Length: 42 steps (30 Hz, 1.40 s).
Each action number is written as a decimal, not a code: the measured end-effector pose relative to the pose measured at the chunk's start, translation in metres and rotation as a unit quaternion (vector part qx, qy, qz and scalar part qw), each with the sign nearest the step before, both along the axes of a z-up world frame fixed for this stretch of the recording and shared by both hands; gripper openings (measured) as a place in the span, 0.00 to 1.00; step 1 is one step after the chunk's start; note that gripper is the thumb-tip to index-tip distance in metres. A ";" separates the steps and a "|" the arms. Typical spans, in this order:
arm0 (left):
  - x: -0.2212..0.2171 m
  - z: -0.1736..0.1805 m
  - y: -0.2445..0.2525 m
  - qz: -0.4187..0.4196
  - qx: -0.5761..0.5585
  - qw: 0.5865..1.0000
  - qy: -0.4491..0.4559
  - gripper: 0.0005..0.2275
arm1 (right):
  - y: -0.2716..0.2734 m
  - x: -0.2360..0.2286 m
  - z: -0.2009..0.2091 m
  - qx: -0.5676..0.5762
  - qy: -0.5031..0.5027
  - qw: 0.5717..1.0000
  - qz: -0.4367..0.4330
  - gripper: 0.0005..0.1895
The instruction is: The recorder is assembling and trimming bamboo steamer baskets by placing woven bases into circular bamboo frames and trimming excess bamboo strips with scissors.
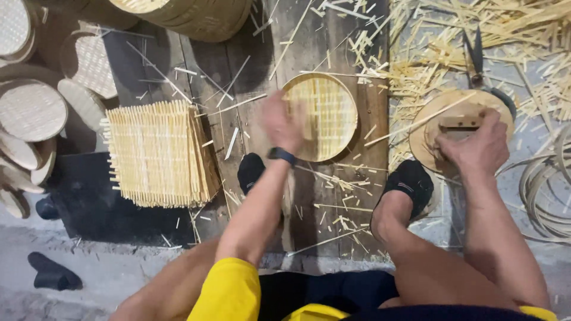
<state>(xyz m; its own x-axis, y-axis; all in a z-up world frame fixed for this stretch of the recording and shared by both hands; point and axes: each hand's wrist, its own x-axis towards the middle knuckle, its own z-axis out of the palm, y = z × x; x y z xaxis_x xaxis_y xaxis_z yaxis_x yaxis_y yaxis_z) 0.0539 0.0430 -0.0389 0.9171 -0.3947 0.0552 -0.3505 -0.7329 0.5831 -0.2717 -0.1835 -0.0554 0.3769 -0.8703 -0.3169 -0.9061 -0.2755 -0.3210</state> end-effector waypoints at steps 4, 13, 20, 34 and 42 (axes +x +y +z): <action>-0.080 0.001 -0.031 -0.298 0.226 0.927 0.010 0.30 | 0.010 -0.009 -0.025 -0.066 -0.040 0.996 -0.032 0.44; -0.003 -0.027 -0.005 -0.508 0.196 0.822 -0.166 0.27 | 0.008 -0.023 -0.038 -0.055 -0.078 0.995 -0.030 0.45; 0.170 0.143 -0.021 -0.464 0.053 0.822 -0.325 0.16 | 0.010 -0.023 -0.032 -0.045 -0.043 0.997 -0.052 0.48; 0.271 0.147 0.003 -0.287 0.117 0.897 -0.316 0.14 | 0.008 -0.024 -0.038 -0.040 -0.030 0.998 -0.048 0.47; 0.266 0.157 -0.001 -0.268 0.147 0.924 -0.229 0.13 | 0.010 -0.020 -0.031 -0.042 -0.029 0.998 -0.049 0.47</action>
